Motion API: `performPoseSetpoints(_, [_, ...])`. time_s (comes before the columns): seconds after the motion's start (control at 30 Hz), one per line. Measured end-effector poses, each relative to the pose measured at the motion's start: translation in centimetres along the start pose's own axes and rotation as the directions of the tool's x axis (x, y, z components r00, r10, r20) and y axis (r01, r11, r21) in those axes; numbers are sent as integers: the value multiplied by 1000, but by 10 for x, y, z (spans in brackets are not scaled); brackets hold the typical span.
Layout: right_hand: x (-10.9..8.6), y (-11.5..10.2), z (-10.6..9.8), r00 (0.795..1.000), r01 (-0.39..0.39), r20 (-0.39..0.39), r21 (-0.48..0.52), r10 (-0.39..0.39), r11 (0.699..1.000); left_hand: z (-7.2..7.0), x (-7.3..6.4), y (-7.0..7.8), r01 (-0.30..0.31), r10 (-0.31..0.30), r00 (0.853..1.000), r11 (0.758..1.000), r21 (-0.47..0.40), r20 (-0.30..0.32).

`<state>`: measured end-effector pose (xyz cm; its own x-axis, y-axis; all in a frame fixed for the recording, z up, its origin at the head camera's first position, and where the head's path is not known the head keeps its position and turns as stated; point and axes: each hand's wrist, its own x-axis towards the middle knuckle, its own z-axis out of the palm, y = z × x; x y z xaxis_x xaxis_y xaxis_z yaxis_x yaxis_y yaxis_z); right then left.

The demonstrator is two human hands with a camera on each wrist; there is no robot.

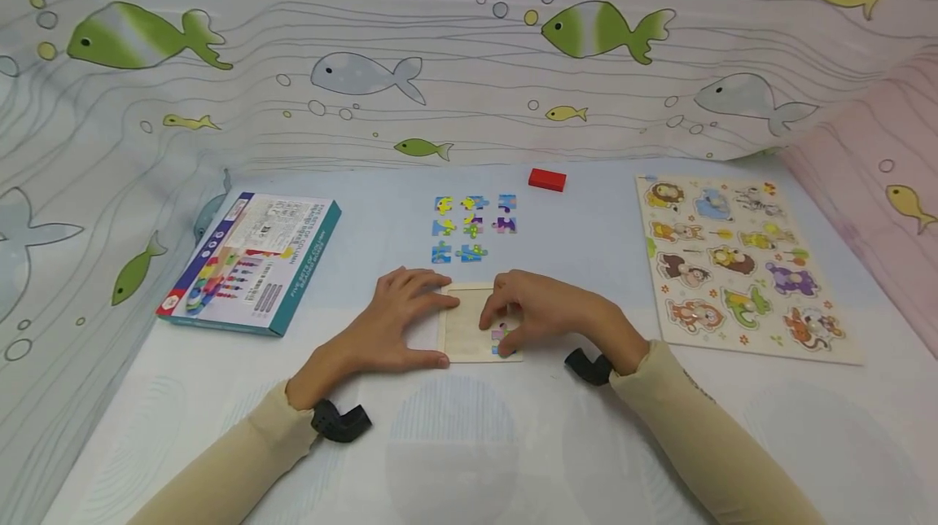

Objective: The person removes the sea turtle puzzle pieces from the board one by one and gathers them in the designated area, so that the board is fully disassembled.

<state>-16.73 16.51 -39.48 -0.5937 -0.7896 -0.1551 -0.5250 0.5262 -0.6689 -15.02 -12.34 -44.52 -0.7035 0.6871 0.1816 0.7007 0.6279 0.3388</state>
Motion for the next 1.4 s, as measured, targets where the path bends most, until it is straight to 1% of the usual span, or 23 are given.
performPoseSetpoints(0.17, [-1,-1,0,1000,-10,1,-14,10,1000,-1,-1,-1,-4,4,1000,1000,7,-6])
performPoseSetpoints(0.5, [-3,-3,1,999,-32,6,-46,32,998,-1,0,-1,11,-11,1000,1000,-7,11])
performPoseSetpoints(0.9, [-2,-7,2,997,-53,51,-29,55,998,-1,0,-1,17,-17,1000,1000,-25,12])
performPoseSetpoints(1.13, [-3,-7,1,998,-48,48,-23,49,999,-2,0,1,10,-10,1000,1000,-27,6])
performPoseSetpoints(1.4, [-3,-6,2,997,-45,57,-18,46,999,-1,0,0,7,-7,1000,1000,-25,8])
